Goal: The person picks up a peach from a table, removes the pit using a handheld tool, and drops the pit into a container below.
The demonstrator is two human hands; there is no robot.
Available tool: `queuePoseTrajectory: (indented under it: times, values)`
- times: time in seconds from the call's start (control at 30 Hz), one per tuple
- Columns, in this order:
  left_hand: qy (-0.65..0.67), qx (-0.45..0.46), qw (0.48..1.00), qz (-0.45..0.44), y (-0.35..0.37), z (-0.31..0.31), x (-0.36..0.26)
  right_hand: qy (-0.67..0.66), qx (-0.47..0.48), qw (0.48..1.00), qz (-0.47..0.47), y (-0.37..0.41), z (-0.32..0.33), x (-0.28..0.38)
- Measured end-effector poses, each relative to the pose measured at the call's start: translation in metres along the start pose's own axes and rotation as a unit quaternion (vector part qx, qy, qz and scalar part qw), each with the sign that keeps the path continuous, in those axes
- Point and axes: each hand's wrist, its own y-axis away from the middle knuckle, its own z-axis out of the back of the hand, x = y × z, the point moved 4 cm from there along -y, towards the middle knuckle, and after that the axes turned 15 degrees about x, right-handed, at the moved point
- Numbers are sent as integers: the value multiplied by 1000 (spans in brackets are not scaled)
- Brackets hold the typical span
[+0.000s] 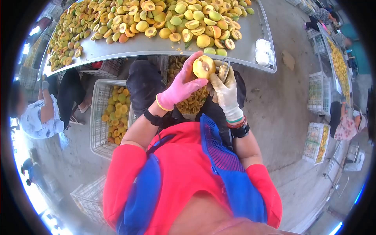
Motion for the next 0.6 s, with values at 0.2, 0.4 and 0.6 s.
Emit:
queuePoseTrajectory:
  times: [0.2,0.4,0.6]
  values:
    - [66,-21,994,-82,-1,9,2,58,-15,998,-32,4,-13,-11]
    - [131,-18,988,-77,-2,15,-6,446,42,890,82,4,-20,18]
    - [-15,-37,999,-31,-1,16,-1,394,-40,911,115,0,-20,23]
